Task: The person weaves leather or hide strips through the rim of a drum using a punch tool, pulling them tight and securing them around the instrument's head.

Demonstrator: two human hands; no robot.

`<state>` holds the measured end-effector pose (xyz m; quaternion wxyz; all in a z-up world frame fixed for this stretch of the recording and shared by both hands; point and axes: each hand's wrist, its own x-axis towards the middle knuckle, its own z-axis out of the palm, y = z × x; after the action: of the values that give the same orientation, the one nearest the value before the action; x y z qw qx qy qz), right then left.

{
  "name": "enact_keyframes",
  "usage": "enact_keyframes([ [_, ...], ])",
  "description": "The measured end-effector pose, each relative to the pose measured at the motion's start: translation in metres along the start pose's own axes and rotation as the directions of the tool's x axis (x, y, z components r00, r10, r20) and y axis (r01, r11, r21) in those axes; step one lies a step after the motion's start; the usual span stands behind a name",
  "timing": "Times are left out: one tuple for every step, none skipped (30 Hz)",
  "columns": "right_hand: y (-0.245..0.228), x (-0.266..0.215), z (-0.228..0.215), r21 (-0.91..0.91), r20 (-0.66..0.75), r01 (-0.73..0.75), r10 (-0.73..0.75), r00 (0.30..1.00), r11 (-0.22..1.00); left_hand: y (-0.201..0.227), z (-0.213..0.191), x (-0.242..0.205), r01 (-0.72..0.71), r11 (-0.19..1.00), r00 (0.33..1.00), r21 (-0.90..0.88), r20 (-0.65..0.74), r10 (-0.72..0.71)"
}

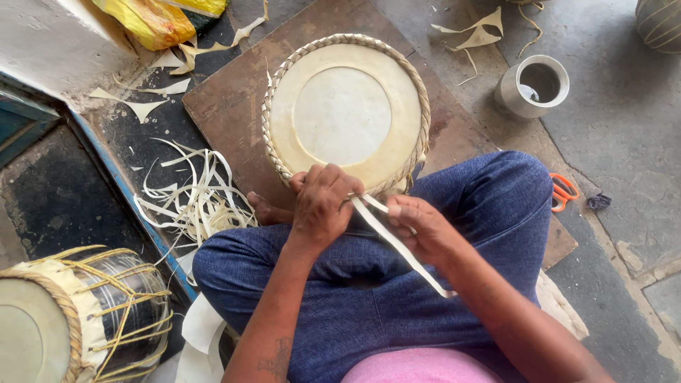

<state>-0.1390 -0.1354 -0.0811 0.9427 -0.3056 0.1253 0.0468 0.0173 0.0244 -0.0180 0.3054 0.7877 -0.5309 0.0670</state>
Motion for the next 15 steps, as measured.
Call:
enact_keyframes([
  [0.007,-0.005,0.004,0.023,-0.010,0.030,-0.030,1.000,0.999,0.001,0.003,-0.002,0.005,1.000,1.000,0.022,-0.010,-0.005],
  [0.009,-0.004,0.007,0.041,-0.015,0.070,-0.070,0.997,0.997,0.000,0.003,-0.003,0.003,1.000,1.000,0.008,-0.027,-0.003],
  [0.006,-0.002,0.008,-0.036,-0.037,0.059,-0.061,0.997,0.998,-0.001,0.002,-0.004,0.001,1.000,0.999,-0.006,-0.044,-0.001],
  [0.002,-0.005,0.004,-0.113,-0.066,0.030,-0.038,0.997,0.993,0.001,0.004,-0.008,0.015,1.000,0.998,-0.028,-0.061,-0.016],
  [-0.001,-0.007,-0.001,-0.190,-0.097,-0.001,-0.018,0.995,0.982,-0.005,0.007,-0.004,-0.027,1.000,0.994,0.007,-0.107,0.027],
  [0.000,-0.014,-0.007,-0.372,-0.171,-0.017,-0.051,0.984,0.928,-0.011,0.009,-0.008,-0.053,0.998,0.990,0.029,-0.127,0.056],
  [-0.004,-0.017,-0.014,-0.541,-0.233,-0.050,-0.093,0.968,0.839,-0.013,0.012,-0.016,-0.079,0.995,0.986,0.053,-0.145,0.086],
  [-0.015,-0.012,-0.019,-0.707,-0.259,-0.067,-0.170,0.951,0.704,-0.015,0.017,-0.015,-0.091,0.993,0.973,0.070,-0.207,0.103],
  [-0.017,-0.013,-0.019,-0.908,-0.146,-0.010,-0.293,0.945,0.420,-0.015,0.022,-0.013,-0.101,0.991,0.956,0.087,-0.268,0.121],
  [-0.011,-0.017,-0.015,-0.996,0.000,0.035,-0.368,0.930,0.088,-0.016,0.025,-0.014,-0.109,0.988,0.937,0.107,-0.322,0.138],
  [-0.005,-0.020,-0.012,-0.965,0.163,0.064,-0.388,0.907,-0.256,-0.017,0.028,-0.013,-0.098,0.989,0.934,0.111,-0.333,0.130],
  [0.003,-0.023,-0.008,-0.939,0.163,0.041,-0.338,0.927,-0.341,-0.019,0.031,-0.012,-0.084,0.990,0.932,0.115,-0.344,0.119],
  [0.012,-0.025,-0.004,-0.905,0.158,0.022,-0.288,0.945,-0.424,-0.019,0.034,-0.011,-0.069,0.990,0.929,0.119,-0.355,0.108],
  [0.019,-0.024,-0.002,-0.864,0.150,0.006,-0.246,0.958,-0.504,-0.021,0.033,-0.009,-0.072,0.991,0.931,0.113,-0.349,0.107],
  [0.021,-0.022,-0.003,-0.868,0.066,-0.050,-0.214,0.975,-0.494,-0.022,0.030,-0.008,-0.074,0.992,0.933,0.106,-0.344,0.107],
])
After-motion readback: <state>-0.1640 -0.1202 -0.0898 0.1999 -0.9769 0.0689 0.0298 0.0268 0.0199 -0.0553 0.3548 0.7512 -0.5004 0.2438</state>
